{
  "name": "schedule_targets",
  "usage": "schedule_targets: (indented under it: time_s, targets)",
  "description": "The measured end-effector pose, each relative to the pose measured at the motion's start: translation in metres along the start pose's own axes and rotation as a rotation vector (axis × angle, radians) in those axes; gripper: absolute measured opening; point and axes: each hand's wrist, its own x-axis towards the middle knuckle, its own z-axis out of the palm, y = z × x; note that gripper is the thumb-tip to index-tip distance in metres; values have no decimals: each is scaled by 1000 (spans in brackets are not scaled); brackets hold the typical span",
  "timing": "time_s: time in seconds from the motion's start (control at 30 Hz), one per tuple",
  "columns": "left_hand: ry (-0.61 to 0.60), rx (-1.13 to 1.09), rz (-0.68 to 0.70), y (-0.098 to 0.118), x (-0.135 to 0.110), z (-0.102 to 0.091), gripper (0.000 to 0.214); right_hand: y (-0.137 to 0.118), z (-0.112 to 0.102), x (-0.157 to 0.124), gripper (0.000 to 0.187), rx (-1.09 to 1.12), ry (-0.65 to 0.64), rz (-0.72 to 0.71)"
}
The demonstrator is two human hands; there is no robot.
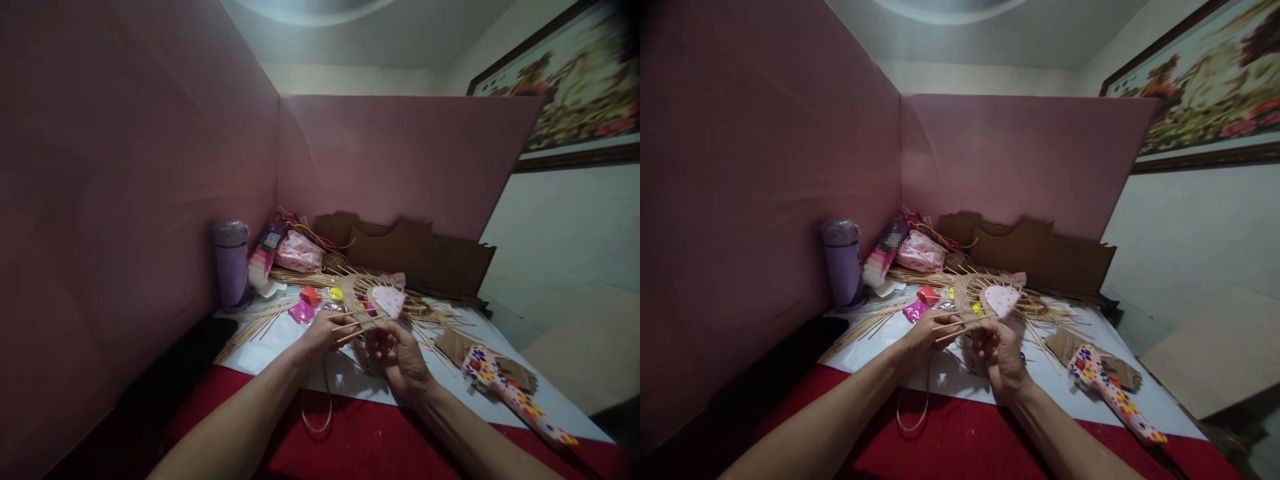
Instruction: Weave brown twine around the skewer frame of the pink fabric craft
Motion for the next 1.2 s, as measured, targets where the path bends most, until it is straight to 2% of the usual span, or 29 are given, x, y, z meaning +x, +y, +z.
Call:
schedule_targets:
  time_s: [1.2]
  targets:
    - [-14,18,-18,3,0,0,33,1,0,0,9,-2,23,-1]
